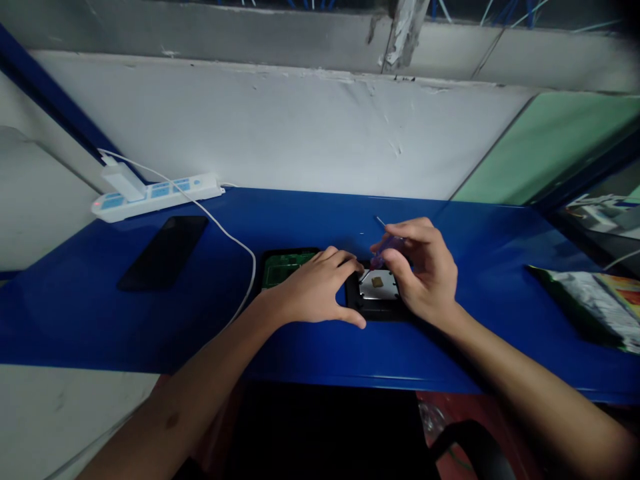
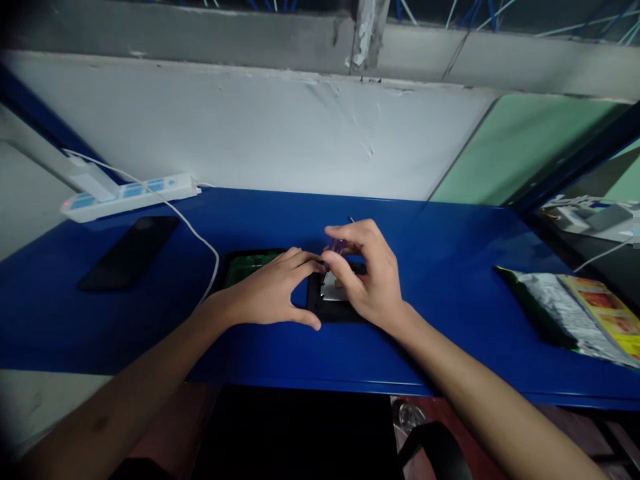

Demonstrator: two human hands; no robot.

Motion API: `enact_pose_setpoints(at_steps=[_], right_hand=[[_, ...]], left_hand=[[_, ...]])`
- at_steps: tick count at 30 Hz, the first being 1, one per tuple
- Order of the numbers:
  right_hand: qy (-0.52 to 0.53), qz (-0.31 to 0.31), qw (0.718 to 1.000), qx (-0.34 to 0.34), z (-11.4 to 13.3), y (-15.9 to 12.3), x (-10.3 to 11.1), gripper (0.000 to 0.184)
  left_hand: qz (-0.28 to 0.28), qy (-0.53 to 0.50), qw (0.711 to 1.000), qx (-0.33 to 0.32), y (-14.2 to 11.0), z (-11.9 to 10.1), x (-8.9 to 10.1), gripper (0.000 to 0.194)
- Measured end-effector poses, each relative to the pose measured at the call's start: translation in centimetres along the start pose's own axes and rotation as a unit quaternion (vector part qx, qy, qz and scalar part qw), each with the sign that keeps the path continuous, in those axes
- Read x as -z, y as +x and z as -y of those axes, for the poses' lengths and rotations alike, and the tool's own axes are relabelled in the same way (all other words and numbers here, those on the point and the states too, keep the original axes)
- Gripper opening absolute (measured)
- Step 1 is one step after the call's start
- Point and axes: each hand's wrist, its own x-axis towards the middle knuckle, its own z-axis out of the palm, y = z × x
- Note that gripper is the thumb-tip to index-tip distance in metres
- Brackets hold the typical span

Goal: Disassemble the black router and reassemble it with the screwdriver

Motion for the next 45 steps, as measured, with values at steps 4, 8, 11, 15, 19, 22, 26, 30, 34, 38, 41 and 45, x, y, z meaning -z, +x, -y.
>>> enact_pose_setpoints(at_steps=[4,8,11,15,19,22,26,30,34,38,41,45], right_hand=[[0.032,0.021,0.999,-0.01,0.2,-0.2,-0.1,0.034],[0.048,0.03,0.998,-0.023,0.4,-0.2,-0.1,0.038],[0.051,0.036,0.997,-0.039,0.7,-0.2,0.0,0.038],[0.041,0.039,0.997,-0.05,1.1,-0.2,0.0,0.04],[0.043,0.035,0.997,-0.051,1.1,-0.3,-0.1,0.042],[0.033,0.029,0.998,-0.052,0.8,-0.4,-0.3,0.043],[-0.005,0.003,1.0,-0.027,0.1,-0.4,-0.4,0.046],[-0.007,0.008,1.0,-0.006,0.0,-0.2,-0.2,0.04],[0.02,0.027,0.999,-0.021,0.8,0.0,-0.1,0.037],[0.017,0.029,0.999,-0.04,1.0,-0.1,-0.2,0.042],[-0.004,0.012,1.0,-0.021,0.4,-0.2,-0.3,0.042],[-0.018,0.001,1.0,0.008,-0.1,-0.2,-0.1,0.04]], left_hand=[[-0.002,-0.002,1.0,0.002,0.0,0.0,0.0,0.081],[-0.002,0.003,1.0,0.0,0.0,0.0,0.0,0.081],[0.001,0.006,1.0,0.0,0.0,0.0,0.0,0.081],[0.004,0.01,1.0,0.004,0.0,0.0,0.0,0.082],[0.007,0.016,1.0,0.006,0.0,-0.1,0.1,0.083],[0.009,0.017,1.0,0.008,0.0,-0.2,0.2,0.083],[0.009,0.015,1.0,0.008,0.1,-0.2,0.3,0.084],[0.006,0.009,1.0,0.003,0.0,-0.1,0.1,0.083],[0.003,0.01,1.0,0.004,0.0,0.0,0.0,0.082],[0.007,0.015,1.0,0.01,0.0,-0.1,0.1,0.084],[0.008,0.007,1.0,0.01,0.0,-0.2,0.2,0.085],[0.01,-0.001,1.0,0.008,0.1,-0.3,0.3,0.082]])
